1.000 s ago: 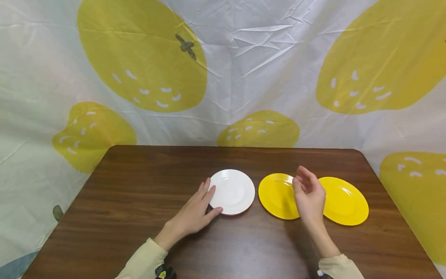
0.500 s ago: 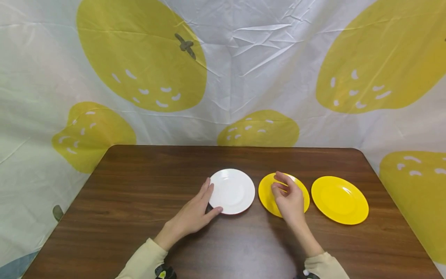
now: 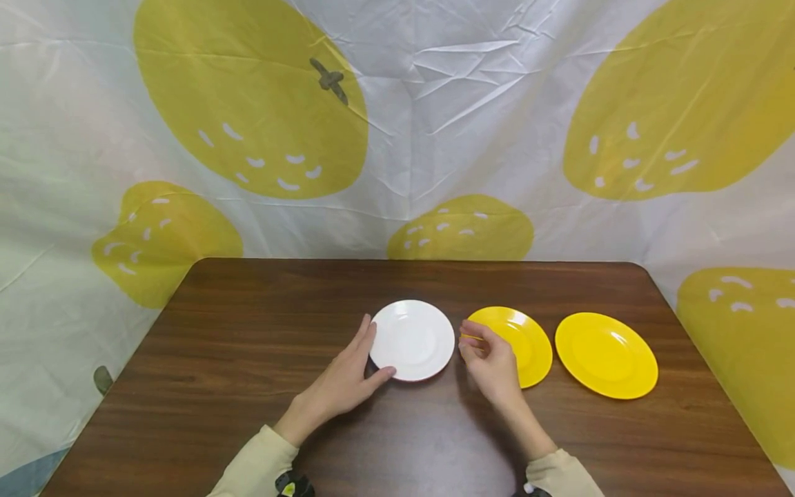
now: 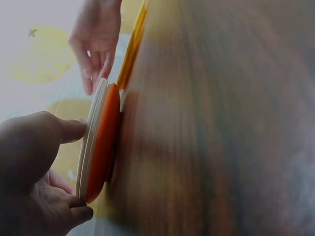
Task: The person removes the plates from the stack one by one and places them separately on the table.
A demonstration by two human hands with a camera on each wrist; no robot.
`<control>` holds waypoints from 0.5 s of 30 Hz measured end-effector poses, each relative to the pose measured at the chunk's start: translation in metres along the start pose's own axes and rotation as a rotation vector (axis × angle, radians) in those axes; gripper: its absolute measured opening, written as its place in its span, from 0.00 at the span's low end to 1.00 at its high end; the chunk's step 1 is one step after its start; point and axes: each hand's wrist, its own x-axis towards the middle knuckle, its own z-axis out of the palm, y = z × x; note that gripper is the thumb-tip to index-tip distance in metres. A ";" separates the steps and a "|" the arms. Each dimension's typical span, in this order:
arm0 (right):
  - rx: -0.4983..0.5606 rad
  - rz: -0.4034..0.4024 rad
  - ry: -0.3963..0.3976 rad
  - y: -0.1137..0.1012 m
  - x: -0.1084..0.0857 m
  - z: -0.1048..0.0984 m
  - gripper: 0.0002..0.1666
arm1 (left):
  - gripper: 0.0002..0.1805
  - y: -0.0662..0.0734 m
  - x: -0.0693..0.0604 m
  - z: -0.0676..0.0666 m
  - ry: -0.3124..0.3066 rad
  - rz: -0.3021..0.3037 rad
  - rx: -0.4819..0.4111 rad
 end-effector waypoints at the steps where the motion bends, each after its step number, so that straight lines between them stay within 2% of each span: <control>1: 0.002 0.006 -0.008 0.000 0.000 0.001 0.21 | 0.49 0.000 0.000 0.000 0.010 0.001 -0.009; 6: -0.066 0.030 -0.032 0.003 -0.001 0.006 0.21 | 0.45 -0.002 0.002 0.000 0.064 0.003 -0.045; 8: -0.100 0.025 -0.030 0.004 -0.001 0.007 0.21 | 0.40 -0.003 0.003 0.000 0.116 0.009 -0.050; 11: -0.135 0.014 -0.025 0.004 -0.001 0.009 0.20 | 0.31 -0.004 0.006 0.000 0.225 0.013 -0.080; 15: -0.186 -0.014 -0.012 0.006 -0.002 0.011 0.19 | 0.24 -0.007 0.011 0.001 0.333 -0.018 -0.198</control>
